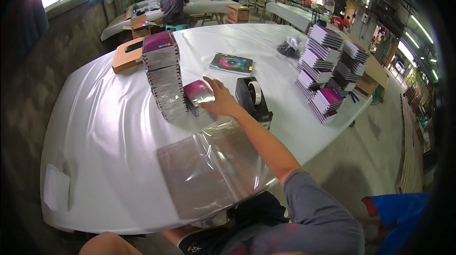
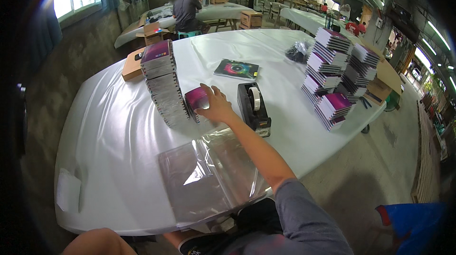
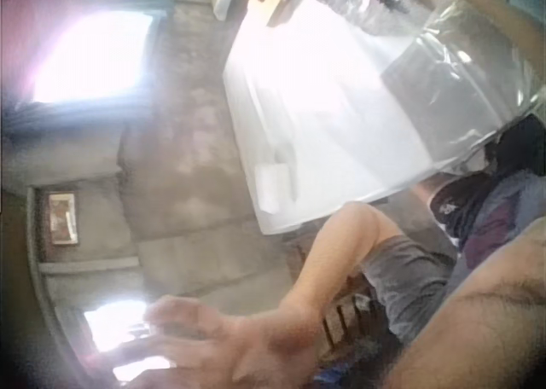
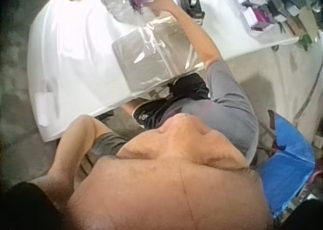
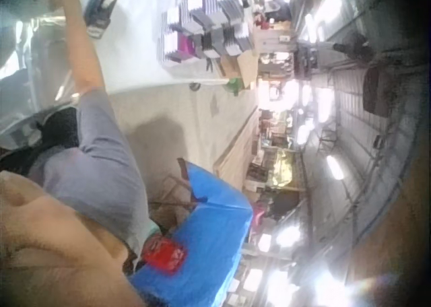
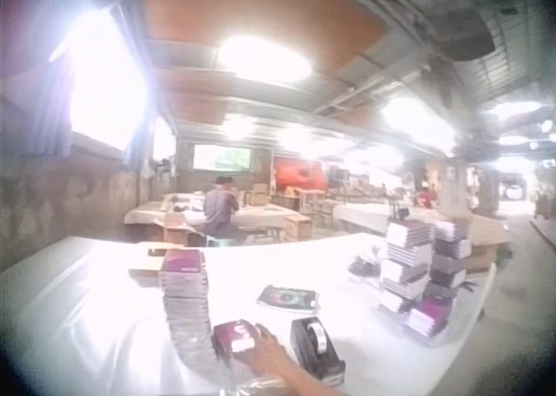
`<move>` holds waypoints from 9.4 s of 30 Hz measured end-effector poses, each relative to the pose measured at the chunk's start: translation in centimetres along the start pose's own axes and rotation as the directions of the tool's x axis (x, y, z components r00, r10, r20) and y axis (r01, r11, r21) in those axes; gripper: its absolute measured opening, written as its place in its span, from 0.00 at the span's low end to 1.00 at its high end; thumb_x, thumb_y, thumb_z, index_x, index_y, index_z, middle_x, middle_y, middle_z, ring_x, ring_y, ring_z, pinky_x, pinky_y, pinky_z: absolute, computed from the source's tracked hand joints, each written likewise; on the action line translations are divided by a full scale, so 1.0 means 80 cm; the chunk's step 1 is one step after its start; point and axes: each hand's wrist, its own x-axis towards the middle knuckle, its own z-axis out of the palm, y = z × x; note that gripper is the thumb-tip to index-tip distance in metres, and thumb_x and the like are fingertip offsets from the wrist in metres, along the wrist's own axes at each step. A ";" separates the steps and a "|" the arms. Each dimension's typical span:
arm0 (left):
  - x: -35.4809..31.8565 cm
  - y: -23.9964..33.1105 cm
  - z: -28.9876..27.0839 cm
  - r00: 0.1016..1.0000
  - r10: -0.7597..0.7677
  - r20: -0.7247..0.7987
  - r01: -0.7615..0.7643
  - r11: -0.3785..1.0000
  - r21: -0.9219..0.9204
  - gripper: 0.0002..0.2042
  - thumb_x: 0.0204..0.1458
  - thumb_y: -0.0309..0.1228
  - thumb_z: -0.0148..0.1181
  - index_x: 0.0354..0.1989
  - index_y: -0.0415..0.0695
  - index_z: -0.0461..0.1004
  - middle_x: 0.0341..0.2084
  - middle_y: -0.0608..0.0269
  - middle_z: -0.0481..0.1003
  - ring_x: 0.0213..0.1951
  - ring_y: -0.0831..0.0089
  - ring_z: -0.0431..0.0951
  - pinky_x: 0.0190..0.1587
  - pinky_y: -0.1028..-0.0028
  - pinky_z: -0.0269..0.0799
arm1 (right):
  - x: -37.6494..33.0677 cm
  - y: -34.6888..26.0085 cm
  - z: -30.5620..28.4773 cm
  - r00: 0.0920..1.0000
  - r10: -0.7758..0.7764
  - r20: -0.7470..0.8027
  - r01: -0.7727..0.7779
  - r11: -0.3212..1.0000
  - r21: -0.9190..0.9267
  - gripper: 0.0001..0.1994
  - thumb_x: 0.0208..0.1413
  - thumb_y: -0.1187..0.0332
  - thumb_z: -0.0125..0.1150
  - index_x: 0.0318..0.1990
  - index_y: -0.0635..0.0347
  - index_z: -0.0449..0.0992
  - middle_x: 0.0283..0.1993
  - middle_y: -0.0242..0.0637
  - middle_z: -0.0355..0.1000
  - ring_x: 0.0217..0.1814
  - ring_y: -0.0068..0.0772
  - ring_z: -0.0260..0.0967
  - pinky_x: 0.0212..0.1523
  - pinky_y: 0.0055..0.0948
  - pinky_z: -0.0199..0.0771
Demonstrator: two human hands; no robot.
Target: The person places spiral-bound notebooks into clear plastic sleeves and seals them with a tape dispenser. They repeat this process for several notebooks, stacking the finished packages on the table.
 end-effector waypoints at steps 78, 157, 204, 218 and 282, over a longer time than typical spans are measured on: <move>-0.052 0.215 0.156 0.636 0.657 0.404 -0.589 0.752 -0.295 0.33 0.49 0.27 0.52 0.65 0.68 0.56 0.64 0.71 0.57 0.66 0.65 0.54 0.64 0.44 0.38 | -0.244 0.339 -0.293 0.780 -0.319 -0.538 -0.390 0.425 -0.817 0.42 0.28 0.55 0.75 0.59 0.43 0.65 0.46 0.27 0.63 0.54 0.26 0.61 0.59 0.73 0.40; -0.029 0.063 0.119 0.984 -0.056 0.167 0.047 0.997 0.062 0.45 0.42 0.54 0.65 0.65 0.43 0.55 0.65 0.45 0.50 0.62 0.51 0.60 0.56 0.43 0.59 | -0.223 0.003 -0.031 0.748 0.286 0.599 -0.663 0.302 0.685 0.25 0.43 0.66 0.72 0.51 0.60 0.72 0.45 0.37 0.74 0.45 0.30 0.72 0.48 0.31 0.74; 0.045 0.058 0.060 0.847 0.179 0.500 0.435 0.304 -0.847 0.49 0.37 0.13 0.53 0.70 0.43 0.33 0.63 0.42 0.54 0.21 0.74 0.74 0.20 0.75 0.69 | -0.152 -0.051 0.006 0.517 0.323 0.792 -0.764 0.591 0.258 0.35 0.35 0.51 0.76 0.51 0.61 0.73 0.48 0.42 0.74 0.49 0.34 0.72 0.49 0.36 0.72; 0.069 0.105 0.139 0.853 0.260 0.453 0.239 0.576 -0.782 0.54 0.39 0.18 0.59 0.66 0.38 0.20 0.67 0.43 0.43 0.32 0.69 0.77 0.28 0.74 0.75 | -0.168 -0.030 0.026 0.808 0.271 0.523 -0.350 0.935 0.056 0.40 0.43 0.49 0.68 0.57 0.70 0.62 0.53 0.55 0.67 0.52 0.49 0.70 0.49 0.40 0.71; 0.038 0.099 0.088 0.932 0.108 0.346 0.037 0.921 -0.388 0.32 0.44 0.44 0.66 0.61 0.63 0.63 0.56 0.70 0.68 0.56 0.70 0.66 0.53 0.55 0.47 | -0.224 0.002 -0.017 0.946 0.262 0.192 -0.322 0.672 0.667 0.49 0.41 0.84 0.60 0.70 0.48 0.41 0.50 0.45 0.71 0.32 0.19 0.65 0.34 0.20 0.67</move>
